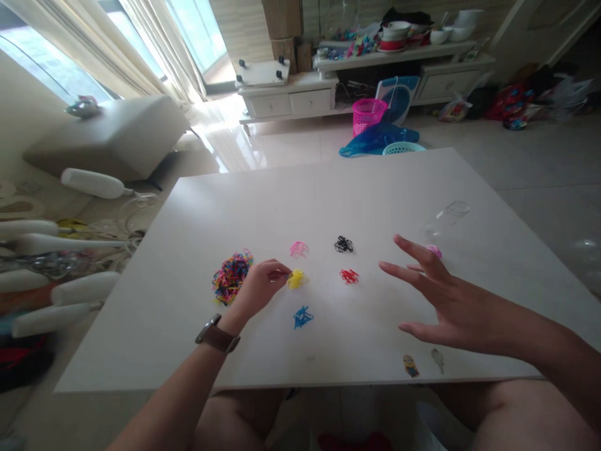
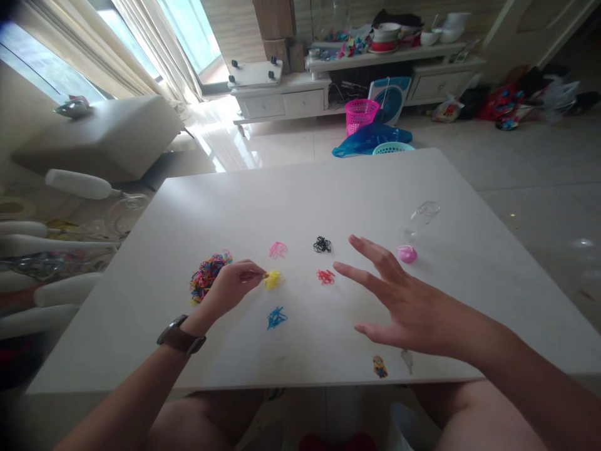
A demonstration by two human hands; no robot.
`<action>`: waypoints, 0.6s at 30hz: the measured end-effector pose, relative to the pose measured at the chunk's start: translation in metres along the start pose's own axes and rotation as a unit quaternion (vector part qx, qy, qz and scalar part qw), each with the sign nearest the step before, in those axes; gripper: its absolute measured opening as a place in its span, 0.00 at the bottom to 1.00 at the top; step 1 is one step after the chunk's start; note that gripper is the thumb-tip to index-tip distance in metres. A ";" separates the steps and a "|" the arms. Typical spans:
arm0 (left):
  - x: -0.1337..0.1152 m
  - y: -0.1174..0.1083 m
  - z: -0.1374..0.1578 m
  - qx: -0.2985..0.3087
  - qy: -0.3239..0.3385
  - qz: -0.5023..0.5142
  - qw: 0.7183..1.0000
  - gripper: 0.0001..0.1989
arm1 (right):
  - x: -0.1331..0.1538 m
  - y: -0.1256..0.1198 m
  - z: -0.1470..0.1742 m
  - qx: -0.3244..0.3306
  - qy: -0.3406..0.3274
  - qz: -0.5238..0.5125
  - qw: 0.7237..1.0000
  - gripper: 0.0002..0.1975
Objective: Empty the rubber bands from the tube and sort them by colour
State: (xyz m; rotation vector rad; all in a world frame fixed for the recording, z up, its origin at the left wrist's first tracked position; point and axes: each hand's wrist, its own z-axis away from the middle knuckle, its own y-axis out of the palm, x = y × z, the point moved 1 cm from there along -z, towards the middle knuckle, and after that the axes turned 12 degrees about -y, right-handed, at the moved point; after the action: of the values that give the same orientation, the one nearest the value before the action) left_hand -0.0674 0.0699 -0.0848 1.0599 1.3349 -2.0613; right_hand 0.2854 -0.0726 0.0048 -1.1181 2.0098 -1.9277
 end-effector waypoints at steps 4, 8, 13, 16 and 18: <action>0.000 0.000 0.000 -0.008 -0.013 -0.014 1.000 0.07 | -0.003 -0.003 0.002 -0.015 -0.006 -0.002 1.000 0.53; 0.001 0.000 -0.001 -0.001 -0.034 -0.021 0.999 0.07 | -0.002 -0.009 0.002 -0.045 0.003 -0.034 0.998 0.49; 0.003 -0.002 0.000 0.002 -0.047 -0.024 0.999 0.08 | -0.003 -0.014 0.002 -0.067 0.010 -0.048 0.997 0.46; 0.004 -0.003 0.002 0.005 -0.048 -0.011 0.999 0.09 | -0.001 -0.019 0.006 -0.076 -0.010 -0.015 0.997 0.48; 0.003 -0.004 0.004 0.010 -0.045 -0.002 0.999 0.09 | -0.001 -0.023 0.011 -0.079 -0.013 0.011 0.997 0.49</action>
State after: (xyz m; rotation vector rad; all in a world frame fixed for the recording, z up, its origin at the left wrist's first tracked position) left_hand -0.0739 0.0685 -0.0844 0.9620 1.2762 -2.1032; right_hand 0.3017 -0.0790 0.0234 -1.1435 2.1842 -1.7604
